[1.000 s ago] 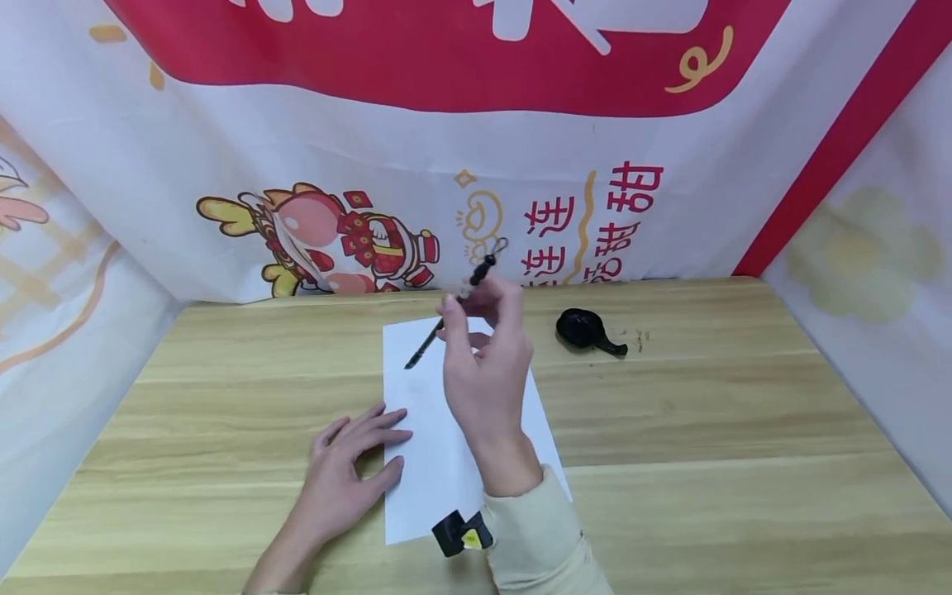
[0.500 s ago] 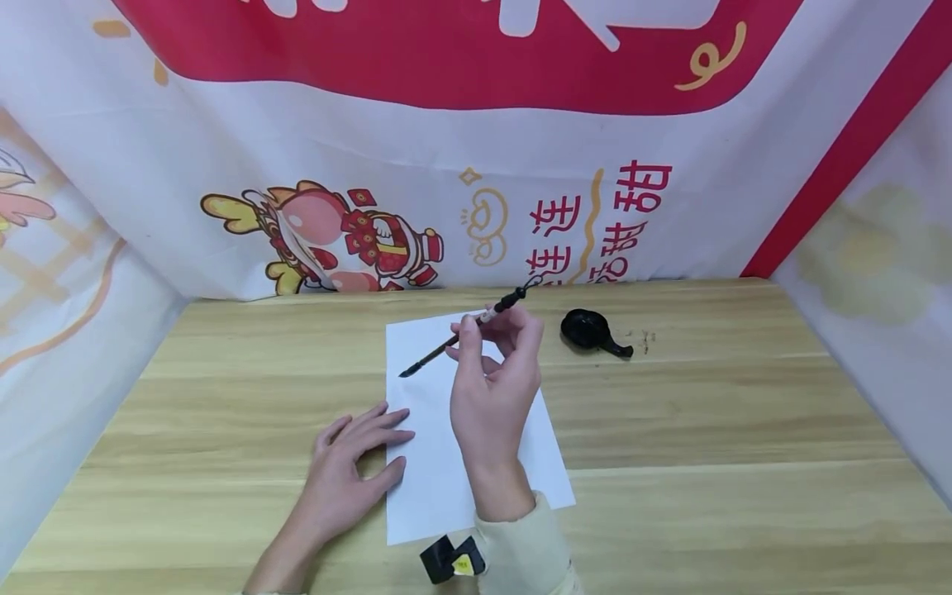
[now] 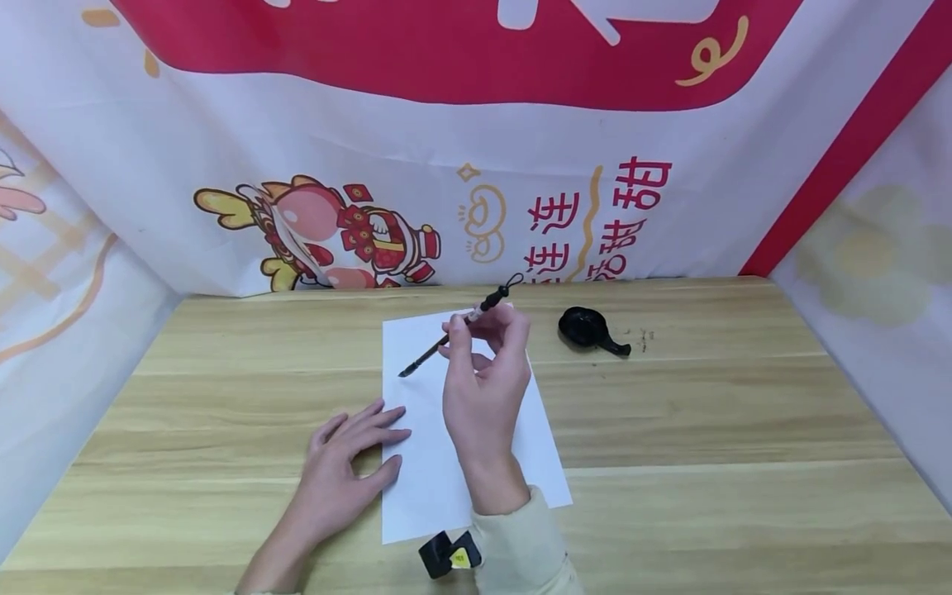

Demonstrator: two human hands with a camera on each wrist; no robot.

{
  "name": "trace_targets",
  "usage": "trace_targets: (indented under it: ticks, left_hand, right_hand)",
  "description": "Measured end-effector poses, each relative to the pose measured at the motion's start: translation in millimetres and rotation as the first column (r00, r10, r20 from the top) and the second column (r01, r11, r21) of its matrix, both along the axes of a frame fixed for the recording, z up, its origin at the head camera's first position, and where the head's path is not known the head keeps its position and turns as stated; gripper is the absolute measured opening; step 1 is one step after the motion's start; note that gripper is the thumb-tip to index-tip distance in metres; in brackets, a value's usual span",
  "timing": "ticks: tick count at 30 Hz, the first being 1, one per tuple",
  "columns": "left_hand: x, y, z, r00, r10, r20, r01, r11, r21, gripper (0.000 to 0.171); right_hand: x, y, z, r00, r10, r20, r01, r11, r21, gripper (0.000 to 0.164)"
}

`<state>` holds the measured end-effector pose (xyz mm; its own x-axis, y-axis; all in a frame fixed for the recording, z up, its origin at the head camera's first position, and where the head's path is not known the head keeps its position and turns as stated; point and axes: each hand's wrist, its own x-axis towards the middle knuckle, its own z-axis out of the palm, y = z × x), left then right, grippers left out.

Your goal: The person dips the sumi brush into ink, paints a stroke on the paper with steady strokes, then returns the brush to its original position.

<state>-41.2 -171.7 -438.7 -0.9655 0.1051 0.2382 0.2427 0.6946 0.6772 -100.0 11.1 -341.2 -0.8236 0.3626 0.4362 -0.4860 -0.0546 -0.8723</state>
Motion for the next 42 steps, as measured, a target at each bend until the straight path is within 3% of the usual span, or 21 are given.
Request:
trace_targets:
  ticks: [12, 42]
  left_hand:
    - [0.8, -1, 0.1, 1.000, -0.013, -0.016, 0.013, 1.000, 0.011, 0.030]
    - [0.4, -2, 0.6, 1.000, -0.010, -0.004, 0.010, 1.000, 0.001, 0.030]
  right_hand:
    - [3.3, -7, -6.1, 0.998, 0.038, -0.054, -0.034, 0.997, 0.072, 0.032]
    - [1.2, -8, -13.4, 0.999, 0.036, 0.000, -0.035, 0.989, 0.146, 0.029]
